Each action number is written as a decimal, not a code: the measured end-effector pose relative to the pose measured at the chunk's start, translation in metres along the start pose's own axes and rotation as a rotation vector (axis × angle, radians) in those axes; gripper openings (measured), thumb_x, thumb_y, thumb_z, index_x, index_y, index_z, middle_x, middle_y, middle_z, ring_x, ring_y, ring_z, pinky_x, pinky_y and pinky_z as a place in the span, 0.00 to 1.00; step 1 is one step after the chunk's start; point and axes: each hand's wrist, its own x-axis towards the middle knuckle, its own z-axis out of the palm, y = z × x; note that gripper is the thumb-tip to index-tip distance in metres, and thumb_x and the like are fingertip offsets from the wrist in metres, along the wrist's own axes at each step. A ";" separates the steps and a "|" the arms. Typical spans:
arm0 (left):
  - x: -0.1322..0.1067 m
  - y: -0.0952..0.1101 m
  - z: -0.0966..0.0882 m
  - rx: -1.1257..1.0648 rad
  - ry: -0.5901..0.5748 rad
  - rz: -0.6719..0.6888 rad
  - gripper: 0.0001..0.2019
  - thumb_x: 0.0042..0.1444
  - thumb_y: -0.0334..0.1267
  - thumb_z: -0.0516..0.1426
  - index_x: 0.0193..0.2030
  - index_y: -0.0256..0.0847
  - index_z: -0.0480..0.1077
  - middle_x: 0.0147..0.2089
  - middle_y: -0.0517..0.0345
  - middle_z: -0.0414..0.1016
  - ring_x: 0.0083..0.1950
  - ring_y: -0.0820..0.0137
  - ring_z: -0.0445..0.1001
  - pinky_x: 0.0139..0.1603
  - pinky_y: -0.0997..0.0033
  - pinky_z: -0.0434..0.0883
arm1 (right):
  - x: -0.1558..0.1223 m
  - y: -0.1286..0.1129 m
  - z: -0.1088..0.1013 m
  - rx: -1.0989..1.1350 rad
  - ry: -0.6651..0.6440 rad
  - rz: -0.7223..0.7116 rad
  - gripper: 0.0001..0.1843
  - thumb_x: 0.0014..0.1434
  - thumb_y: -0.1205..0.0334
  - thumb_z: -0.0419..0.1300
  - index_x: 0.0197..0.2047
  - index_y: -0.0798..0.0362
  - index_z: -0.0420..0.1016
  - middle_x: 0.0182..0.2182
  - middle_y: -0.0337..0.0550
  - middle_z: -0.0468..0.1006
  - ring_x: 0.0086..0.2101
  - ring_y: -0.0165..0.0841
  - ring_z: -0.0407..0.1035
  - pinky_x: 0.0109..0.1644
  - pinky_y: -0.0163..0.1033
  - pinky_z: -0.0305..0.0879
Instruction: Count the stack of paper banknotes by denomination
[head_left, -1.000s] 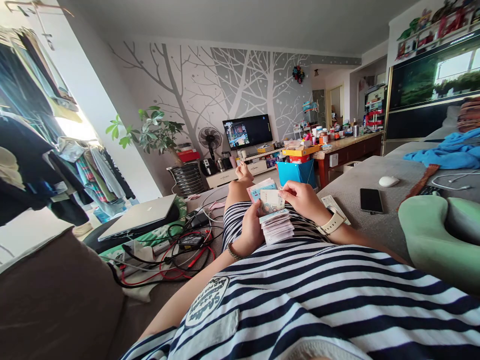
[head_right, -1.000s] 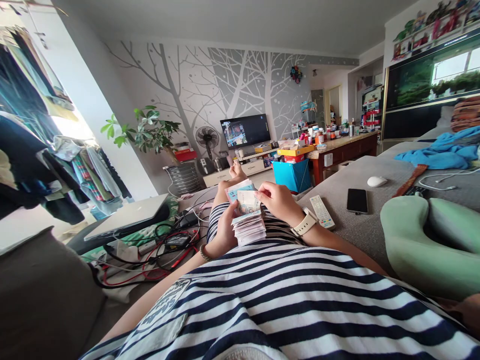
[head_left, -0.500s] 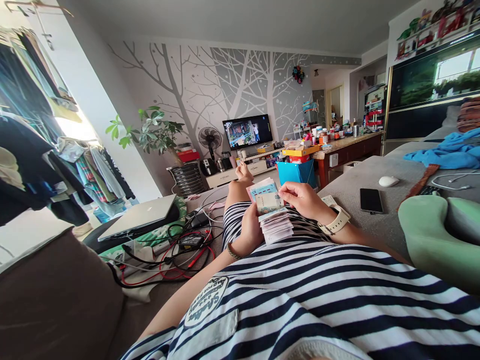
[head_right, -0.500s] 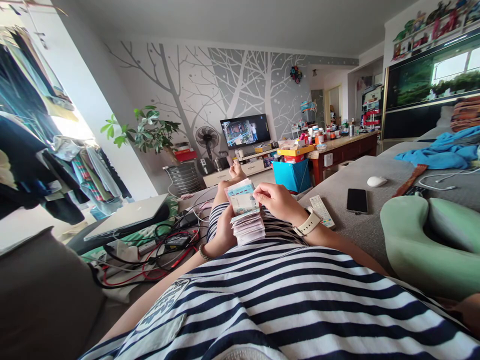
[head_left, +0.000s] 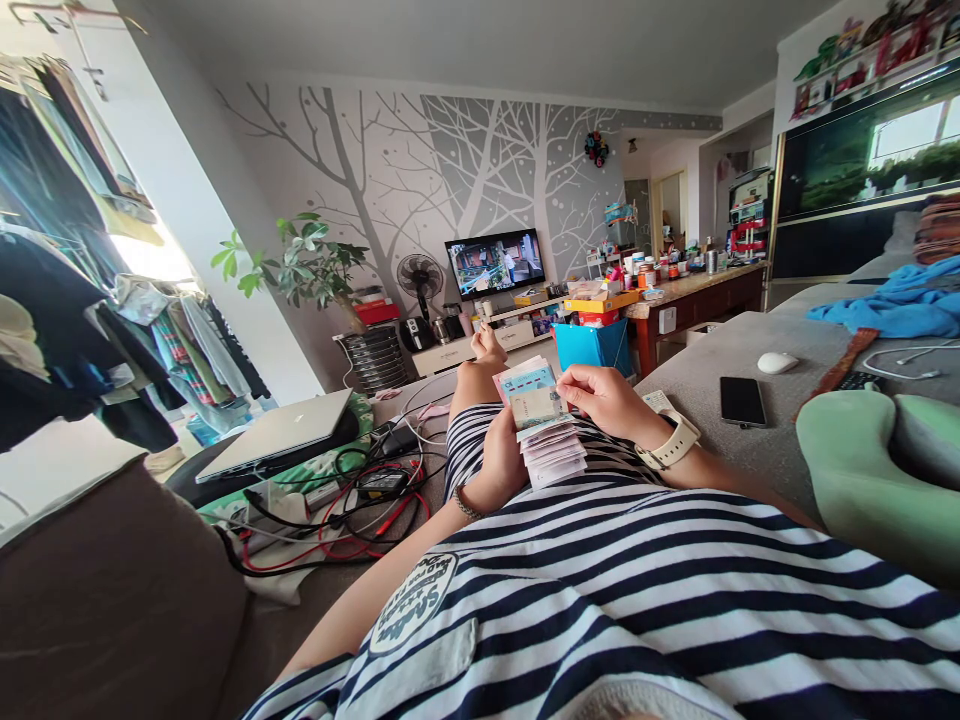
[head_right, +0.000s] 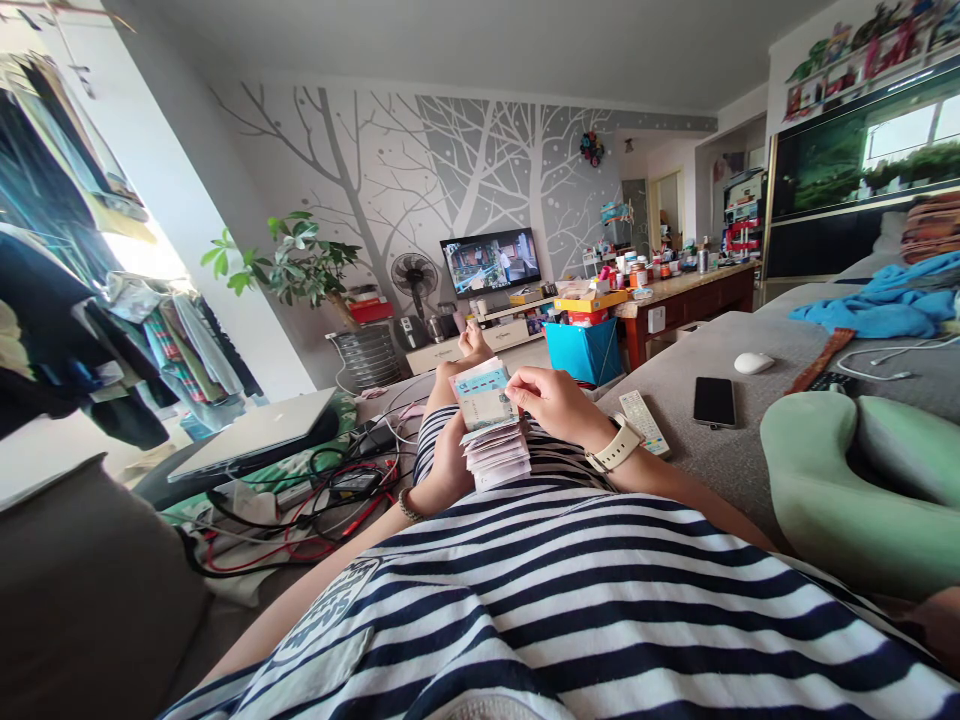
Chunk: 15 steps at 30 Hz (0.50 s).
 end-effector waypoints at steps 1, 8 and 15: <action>0.000 0.001 0.000 0.036 -0.013 0.027 0.05 0.45 0.29 0.68 0.27 0.40 0.77 0.31 0.56 0.82 0.43 0.60 0.77 0.47 0.67 0.74 | 0.000 0.000 0.000 0.000 0.000 -0.002 0.18 0.70 0.47 0.59 0.34 0.52 0.74 0.27 0.40 0.77 0.29 0.32 0.69 0.35 0.37 0.62; -0.008 0.016 0.010 0.056 -0.024 0.022 0.09 0.51 0.25 0.63 0.22 0.39 0.76 0.27 0.57 0.80 0.35 0.66 0.73 0.40 0.71 0.71 | 0.000 0.001 0.001 0.010 0.003 0.003 0.17 0.69 0.48 0.59 0.34 0.52 0.74 0.27 0.39 0.77 0.30 0.33 0.70 0.36 0.37 0.63; -0.009 0.016 0.011 -0.043 0.010 -0.040 0.10 0.54 0.27 0.62 0.24 0.39 0.76 0.27 0.55 0.81 0.41 0.62 0.78 0.41 0.70 0.71 | 0.001 0.000 0.000 0.007 0.003 0.011 0.18 0.69 0.47 0.60 0.34 0.52 0.74 0.27 0.40 0.77 0.30 0.33 0.70 0.35 0.37 0.62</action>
